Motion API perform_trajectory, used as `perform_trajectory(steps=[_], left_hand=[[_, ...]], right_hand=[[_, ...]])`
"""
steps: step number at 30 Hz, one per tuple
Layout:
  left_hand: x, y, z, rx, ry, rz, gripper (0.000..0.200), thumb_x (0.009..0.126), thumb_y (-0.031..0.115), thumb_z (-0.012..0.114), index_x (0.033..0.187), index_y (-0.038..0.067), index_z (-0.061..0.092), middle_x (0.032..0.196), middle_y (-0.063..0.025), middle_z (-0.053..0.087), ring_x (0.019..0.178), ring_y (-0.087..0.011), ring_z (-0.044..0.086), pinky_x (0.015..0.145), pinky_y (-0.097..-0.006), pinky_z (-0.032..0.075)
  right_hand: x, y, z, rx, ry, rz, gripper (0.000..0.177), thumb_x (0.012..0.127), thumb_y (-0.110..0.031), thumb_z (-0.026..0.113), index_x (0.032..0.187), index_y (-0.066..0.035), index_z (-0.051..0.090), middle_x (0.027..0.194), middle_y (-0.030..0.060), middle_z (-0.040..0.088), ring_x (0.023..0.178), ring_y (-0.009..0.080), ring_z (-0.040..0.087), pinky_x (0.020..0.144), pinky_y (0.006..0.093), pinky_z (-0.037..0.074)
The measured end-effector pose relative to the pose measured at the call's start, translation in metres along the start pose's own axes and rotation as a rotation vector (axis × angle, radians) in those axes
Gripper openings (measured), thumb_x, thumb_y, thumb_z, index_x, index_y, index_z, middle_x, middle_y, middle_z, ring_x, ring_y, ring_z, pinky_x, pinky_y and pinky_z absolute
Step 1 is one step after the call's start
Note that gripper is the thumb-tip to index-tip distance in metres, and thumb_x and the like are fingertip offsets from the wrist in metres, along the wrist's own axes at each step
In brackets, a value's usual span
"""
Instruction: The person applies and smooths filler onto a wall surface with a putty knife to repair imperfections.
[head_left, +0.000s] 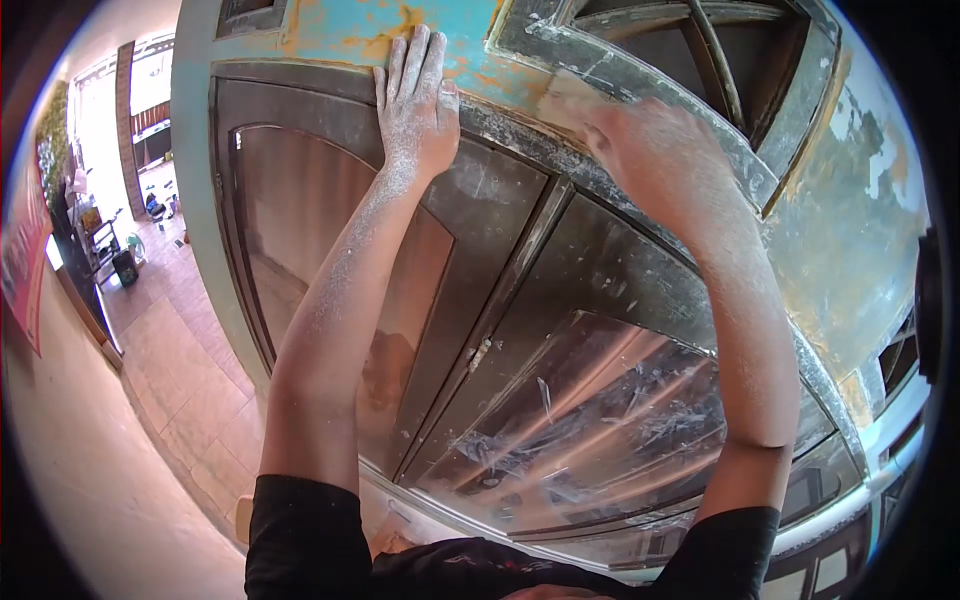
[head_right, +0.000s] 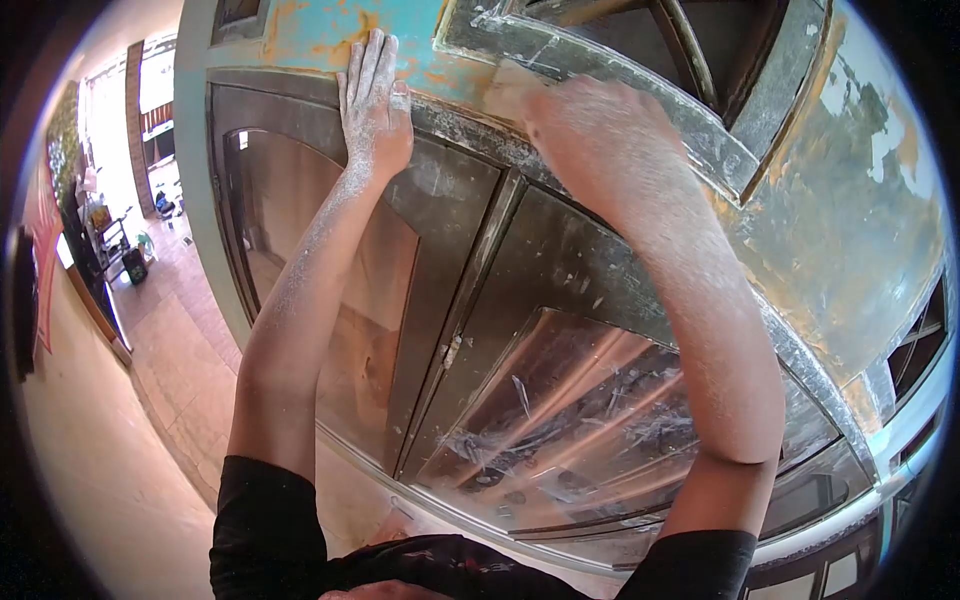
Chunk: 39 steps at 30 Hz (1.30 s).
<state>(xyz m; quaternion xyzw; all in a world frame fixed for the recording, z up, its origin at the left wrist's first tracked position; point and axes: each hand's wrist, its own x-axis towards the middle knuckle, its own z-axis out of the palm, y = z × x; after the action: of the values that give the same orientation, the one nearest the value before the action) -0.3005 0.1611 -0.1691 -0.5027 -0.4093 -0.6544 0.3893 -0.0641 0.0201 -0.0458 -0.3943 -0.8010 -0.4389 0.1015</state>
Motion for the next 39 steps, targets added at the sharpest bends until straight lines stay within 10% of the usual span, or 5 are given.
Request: perform_trajectory(steps=[39], left_hand=[[-0.005, -0.016, 0.004, -0.045, 0.07, -0.314, 0.058, 0.106, 0.02, 0.045, 0.16, 0.005, 0.031, 0.17, -0.0162, 0.024, 0.158, -0.04, 0.016, 0.125, -0.0623, 0.011]], right_hand=[[0.025, -0.03, 0.026, 0.122, 0.158, -0.051, 0.028, 0.095, -0.009, 0.059, 0.119, -0.016, 0.072, 0.11, 0.014, 0.076, 0.107, 0.0309, 0.073, 0.088, 0.0433, 0.06]])
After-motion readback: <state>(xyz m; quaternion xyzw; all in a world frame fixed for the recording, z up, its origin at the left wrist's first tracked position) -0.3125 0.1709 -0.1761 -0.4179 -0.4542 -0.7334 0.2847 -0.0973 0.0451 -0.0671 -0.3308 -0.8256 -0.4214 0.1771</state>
